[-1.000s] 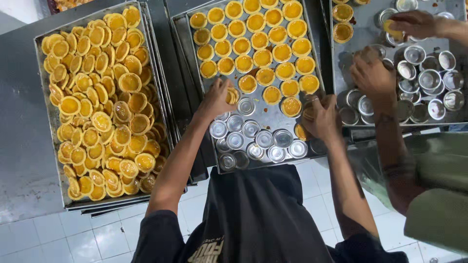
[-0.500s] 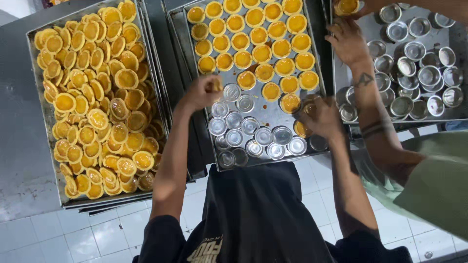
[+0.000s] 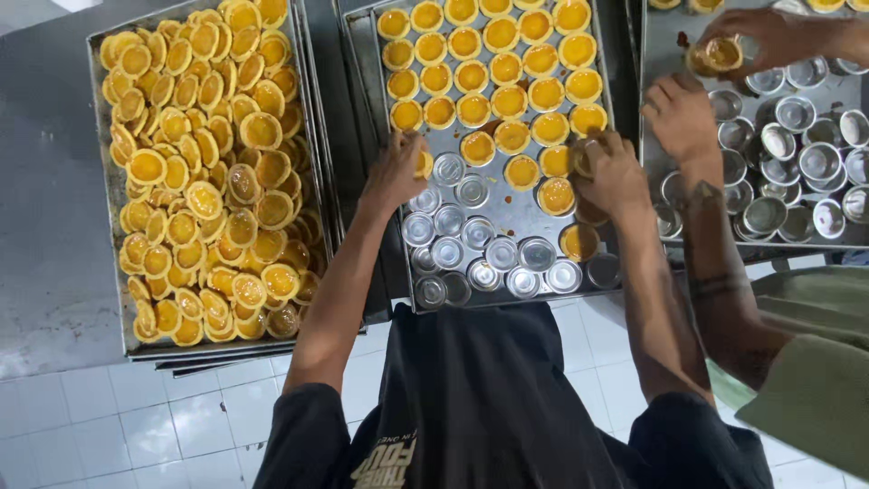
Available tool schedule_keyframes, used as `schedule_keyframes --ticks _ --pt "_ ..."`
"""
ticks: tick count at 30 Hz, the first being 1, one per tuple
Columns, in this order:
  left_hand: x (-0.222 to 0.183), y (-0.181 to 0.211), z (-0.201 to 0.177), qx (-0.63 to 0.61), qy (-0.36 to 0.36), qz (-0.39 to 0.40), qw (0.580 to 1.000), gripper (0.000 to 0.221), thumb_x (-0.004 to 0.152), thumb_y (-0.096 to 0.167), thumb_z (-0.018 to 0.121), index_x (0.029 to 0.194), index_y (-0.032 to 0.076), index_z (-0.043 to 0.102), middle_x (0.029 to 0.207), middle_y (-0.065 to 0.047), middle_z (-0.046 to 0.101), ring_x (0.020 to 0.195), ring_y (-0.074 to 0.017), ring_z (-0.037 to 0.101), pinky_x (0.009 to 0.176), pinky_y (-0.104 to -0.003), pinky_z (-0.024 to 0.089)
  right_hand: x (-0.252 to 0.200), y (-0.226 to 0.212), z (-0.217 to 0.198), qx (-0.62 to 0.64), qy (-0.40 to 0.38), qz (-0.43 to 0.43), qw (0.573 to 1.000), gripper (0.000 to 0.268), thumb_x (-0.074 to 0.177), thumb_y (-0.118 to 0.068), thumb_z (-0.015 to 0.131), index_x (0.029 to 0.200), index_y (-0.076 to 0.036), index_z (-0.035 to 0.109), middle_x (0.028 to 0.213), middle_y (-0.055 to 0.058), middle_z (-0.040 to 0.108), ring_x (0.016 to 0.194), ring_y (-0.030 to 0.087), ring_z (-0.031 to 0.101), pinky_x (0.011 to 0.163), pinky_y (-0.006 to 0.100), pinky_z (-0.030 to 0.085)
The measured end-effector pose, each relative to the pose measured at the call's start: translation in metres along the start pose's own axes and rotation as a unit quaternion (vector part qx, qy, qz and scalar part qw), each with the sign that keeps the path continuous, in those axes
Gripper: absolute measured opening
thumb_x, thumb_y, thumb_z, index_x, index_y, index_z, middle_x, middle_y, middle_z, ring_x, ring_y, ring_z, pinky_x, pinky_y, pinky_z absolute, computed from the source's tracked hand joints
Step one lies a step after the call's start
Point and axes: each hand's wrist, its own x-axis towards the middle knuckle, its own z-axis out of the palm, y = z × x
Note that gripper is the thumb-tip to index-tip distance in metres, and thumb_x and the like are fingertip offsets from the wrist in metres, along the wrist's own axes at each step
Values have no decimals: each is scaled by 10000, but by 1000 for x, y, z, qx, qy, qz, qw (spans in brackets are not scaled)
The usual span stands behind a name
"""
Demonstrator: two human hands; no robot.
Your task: The person organizes metal molds and transfers baked egg tarts between metal trays by hand.
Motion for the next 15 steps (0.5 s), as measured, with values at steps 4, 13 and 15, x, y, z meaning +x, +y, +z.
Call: schedule_keyframes --ticks 4,13,15 --pt "-6 5 -4 38 8 20 999 549 835 113 855 1241 161 488 1257 -158 574 981 -381 670 757 -500 579 -8 -61 -35 -186 -5 -104 977 89 902 -145 799 918 -206 737 1110 -44 696 1111 151 686 858 308 573" --pt "0 0 -6 -5 -9 24 1000 619 780 186 839 1346 109 601 1186 -238 614 1014 -516 732 824 -582 620 19 -175 -80 79 -230 336 910 726 637 -382 822 1298 -99 717 1169 195 676 1011 442 730 775 543 637" --pt "-2 3 -11 -31 21 36 999 586 768 138 861 1297 73 615 1194 -261 592 1008 -530 732 841 -575 625 14 -170 -75 121 -212 353 903 765 648 -471 890 1328 -150 750 1178 195 697 1017 457 747 833 562 623"
